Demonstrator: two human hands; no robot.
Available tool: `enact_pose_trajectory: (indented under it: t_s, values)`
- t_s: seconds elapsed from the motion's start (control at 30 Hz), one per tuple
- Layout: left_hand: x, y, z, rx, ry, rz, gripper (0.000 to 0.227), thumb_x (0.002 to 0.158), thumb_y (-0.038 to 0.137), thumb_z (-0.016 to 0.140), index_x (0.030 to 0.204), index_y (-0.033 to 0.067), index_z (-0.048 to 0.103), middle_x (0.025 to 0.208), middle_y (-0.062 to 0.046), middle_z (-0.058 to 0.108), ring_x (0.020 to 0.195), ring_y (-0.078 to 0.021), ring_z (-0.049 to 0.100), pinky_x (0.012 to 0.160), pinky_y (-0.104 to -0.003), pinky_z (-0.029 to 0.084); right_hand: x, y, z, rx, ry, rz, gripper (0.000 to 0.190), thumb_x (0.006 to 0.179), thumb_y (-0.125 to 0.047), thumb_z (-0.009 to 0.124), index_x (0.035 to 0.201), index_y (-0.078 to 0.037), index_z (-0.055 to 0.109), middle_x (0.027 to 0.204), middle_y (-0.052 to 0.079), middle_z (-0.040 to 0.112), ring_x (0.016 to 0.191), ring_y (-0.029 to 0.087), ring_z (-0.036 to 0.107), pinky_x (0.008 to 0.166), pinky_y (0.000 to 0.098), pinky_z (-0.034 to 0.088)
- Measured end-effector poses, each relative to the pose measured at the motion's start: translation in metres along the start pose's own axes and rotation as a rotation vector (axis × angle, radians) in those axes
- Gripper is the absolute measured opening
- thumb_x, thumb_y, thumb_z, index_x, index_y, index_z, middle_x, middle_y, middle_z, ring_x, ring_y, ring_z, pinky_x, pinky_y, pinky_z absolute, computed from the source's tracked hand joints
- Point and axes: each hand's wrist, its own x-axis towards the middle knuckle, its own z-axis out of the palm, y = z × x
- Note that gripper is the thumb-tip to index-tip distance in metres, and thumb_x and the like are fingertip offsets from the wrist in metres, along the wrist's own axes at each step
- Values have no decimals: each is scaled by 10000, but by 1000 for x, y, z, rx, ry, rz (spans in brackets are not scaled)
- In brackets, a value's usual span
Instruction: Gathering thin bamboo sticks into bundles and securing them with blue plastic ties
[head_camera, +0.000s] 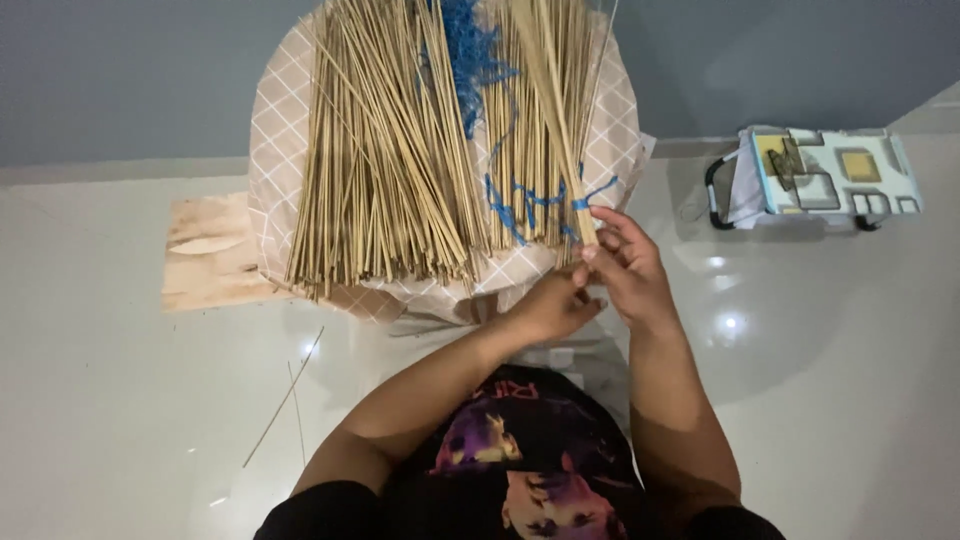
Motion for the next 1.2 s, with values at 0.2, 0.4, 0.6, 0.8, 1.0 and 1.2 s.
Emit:
enact_pose_trajectory:
  t_s: [0.2,0.4,0.6,0.8,1.0,1.2]
  values:
    - [-35,25,-11,-71,204,-53,164,859,104,730,1017,120,769,848,-84,761,812,-276,751,709,-370,590,-26,-3,11,-261,158,-128,472,947,-24,704,1393,64,576,1119,293,712,785,282,744,716,419,658]
    - [-31,76,-47,-72,689,142,556,765,105,914,1277,66,700,1102,-151,760,987,-338,753,851,-408,623,-50,1,77,-416,294,-461,420,912,87,727,1315,115,610,1084,287,707,841,326,752,655,407,633]
    - [-49,81,-57,-299,761,122,407,844,-28,816,1239,-3,721,996,-178,777,929,-184,706,832,-379,613,-64,5,85,-199,-100,-152,590,886,2,712,1430,25,485,1159,179,710,941,259,755,807,396,650]
    - [-51,84,-66,-210,775,133,128,827,24,853,946,25,806,946,-166,791,920,-266,767,837,-386,599,-55,-1,88,-243,-186,-117,458,982,-54,609,1409,68,501,959,211,733,617,220,729,553,318,619]
    - [-61,108,-92,0,598,104,58,886,43,777,849,85,793,828,-100,789,817,-297,776,779,-379,583,-59,13,88,-373,-147,-122,473,956,-20,640,1406,49,511,959,199,758,653,217,736,610,336,628]
    - [-73,97,-102,322,370,86,139,978,83,581,930,-18,664,788,-209,674,739,-450,677,661,-490,527,-64,2,89,-350,-228,-97,378,952,-81,641,1312,9,569,837,97,712,680,172,645,602,334,565]
